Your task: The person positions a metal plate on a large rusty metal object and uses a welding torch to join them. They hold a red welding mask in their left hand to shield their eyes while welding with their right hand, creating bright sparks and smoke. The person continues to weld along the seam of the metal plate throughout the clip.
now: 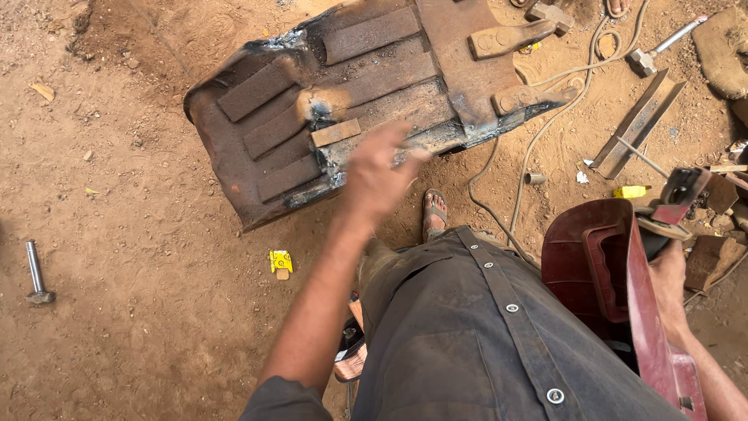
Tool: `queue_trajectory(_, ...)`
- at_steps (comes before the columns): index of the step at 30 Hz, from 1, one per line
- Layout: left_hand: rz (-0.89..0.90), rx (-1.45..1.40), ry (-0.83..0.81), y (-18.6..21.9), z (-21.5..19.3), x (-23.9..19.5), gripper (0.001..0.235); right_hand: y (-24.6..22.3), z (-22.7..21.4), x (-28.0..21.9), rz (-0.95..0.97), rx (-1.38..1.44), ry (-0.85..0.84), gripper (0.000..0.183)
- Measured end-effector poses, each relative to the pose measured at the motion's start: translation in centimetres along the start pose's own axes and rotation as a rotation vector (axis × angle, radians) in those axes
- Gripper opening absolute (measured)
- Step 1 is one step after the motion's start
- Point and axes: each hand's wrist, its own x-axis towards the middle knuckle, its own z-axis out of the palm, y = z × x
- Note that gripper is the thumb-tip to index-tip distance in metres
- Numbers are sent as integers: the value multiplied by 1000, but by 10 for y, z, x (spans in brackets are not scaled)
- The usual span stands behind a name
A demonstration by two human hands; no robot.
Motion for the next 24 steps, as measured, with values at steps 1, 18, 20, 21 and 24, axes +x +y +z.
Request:
queue_trajectory(1,345,-18,-55,39,22,-4,46,3,0,3,-120,-53,27,52)
queue_trajectory(18,1675,-556,-395,250,198,-127,13,56,-42,14,-294,545,238,46)
queue_trajectory(20,1708,-597,-395,236,168,-148,10,21,-16,-23,-400,452,326,41)
queue_trajectory(21,1721,-616,-395,225,150,-155,9,2,4,-45,-444,408,374,43)
queue_trajectory(24,1758,-682,-436,182,74,-173,10,-61,67,-102,-489,485,436,53)
